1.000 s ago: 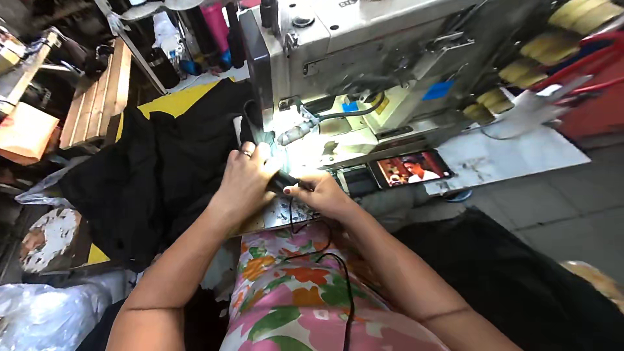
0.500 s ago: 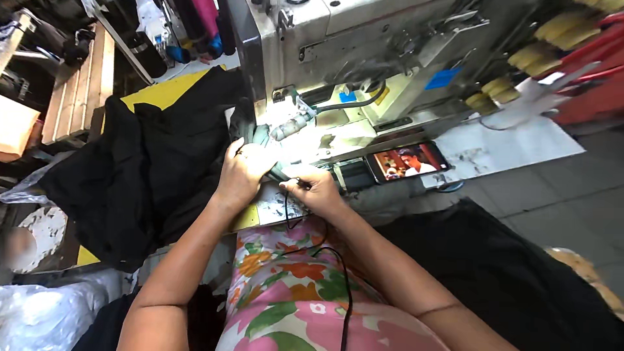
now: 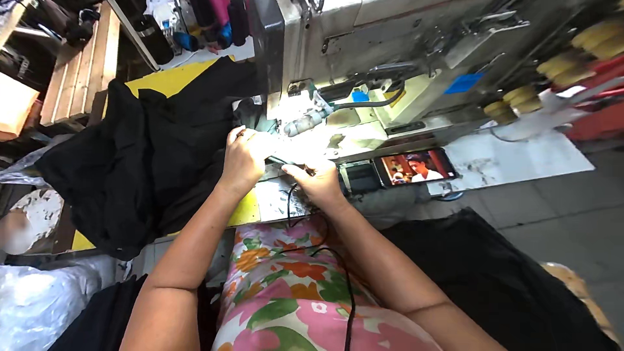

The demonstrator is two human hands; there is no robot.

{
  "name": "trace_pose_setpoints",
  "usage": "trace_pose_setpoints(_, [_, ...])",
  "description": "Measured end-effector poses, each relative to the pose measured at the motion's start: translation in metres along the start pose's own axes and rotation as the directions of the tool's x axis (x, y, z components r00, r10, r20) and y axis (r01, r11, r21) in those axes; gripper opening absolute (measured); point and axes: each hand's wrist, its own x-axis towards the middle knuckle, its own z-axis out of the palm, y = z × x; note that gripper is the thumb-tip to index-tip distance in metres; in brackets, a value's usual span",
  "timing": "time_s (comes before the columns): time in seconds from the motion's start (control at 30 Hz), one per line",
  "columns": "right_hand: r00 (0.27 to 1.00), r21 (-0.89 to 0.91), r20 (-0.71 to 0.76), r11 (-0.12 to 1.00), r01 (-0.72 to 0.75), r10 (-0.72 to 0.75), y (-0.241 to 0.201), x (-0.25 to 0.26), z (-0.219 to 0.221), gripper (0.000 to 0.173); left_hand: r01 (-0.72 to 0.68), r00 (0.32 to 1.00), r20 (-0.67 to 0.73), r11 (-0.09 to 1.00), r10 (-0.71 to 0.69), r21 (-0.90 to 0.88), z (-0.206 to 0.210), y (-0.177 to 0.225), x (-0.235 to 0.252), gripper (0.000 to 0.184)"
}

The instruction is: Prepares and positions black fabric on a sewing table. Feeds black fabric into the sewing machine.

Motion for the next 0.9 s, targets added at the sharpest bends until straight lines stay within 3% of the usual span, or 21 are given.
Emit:
trace_pose_setpoints(0.07, [1.000, -0.034, -0.007, 0.999, 0.023, -0.023, 0.001, 0.001, 0.000, 0.011, 0.002, 1.000, 0.016, 1.000, -0.002, -0.014, 0.001, -0.002, 0.000, 0.030])
trace_pose_setpoints(0.13, [0.999, -0.055, 0.024, 0.998, -0.041, 0.043, -0.006, 0.003, -0.003, 0.015, -0.007, 0.999, 0.034, 1.000, 0.008, -0.014, 0.003, -0.008, 0.003, 0.028])
trace_pose_setpoints(0.23, [0.996, -0.114, 0.033, 0.991, -0.076, 0.080, -0.003, 0.011, -0.001, 0.014, 0.089, 0.995, 0.033, 0.996, -0.090, 0.021, 0.006, -0.008, 0.012, 0.017])
trace_pose_setpoints(0.4, [0.993, -0.477, 0.113, 0.878, 0.034, 0.023, -0.016, 0.016, -0.009, 0.015, 0.148, 0.987, -0.065, 0.988, -0.150, -0.036, 0.011, -0.008, 0.015, 0.009])
trace_pose_setpoints(0.47, [0.986, -0.585, 0.165, 0.807, 0.075, 0.029, -0.028, 0.003, -0.015, 0.028, 0.174, 0.980, -0.087, 0.983, -0.178, -0.055, 0.016, -0.008, 0.012, 0.016])
trace_pose_setpoints(0.53, [0.980, -0.573, 0.196, 0.809, 0.131, -0.020, -0.028, -0.014, -0.020, 0.037, 0.182, 0.977, -0.099, 0.982, -0.186, -0.046, 0.018, -0.007, 0.012, 0.016])
trace_pose_setpoints(0.6, [0.974, -0.486, 0.200, 0.853, 0.192, -0.106, -0.015, -0.029, -0.023, 0.027, 0.172, 0.979, -0.104, 0.984, -0.175, -0.038, 0.018, -0.007, 0.013, 0.016])
trace_pose_setpoints(0.7, [0.976, -0.385, 0.204, 0.910, 0.154, -0.079, -0.005, -0.039, -0.031, 0.031, 0.195, 0.975, -0.094, 0.980, -0.199, -0.049, 0.019, -0.007, 0.011, 0.018])
trace_pose_setpoints(0.83, [0.987, -0.412, 0.059, 0.897, 0.159, -0.148, -0.023, -0.022, -0.060, 0.028, 0.214, 0.972, -0.087, 0.975, -0.218, -0.059, 0.019, -0.007, 0.011, 0.017])
trace_pose_setpoints(0.9, [0.962, -0.423, -0.048, 0.878, 0.223, -0.268, -0.035, -0.009, -0.092, 0.028, 0.211, 0.972, -0.095, 0.976, -0.216, -0.058, 0.019, -0.008, 0.011, 0.018])
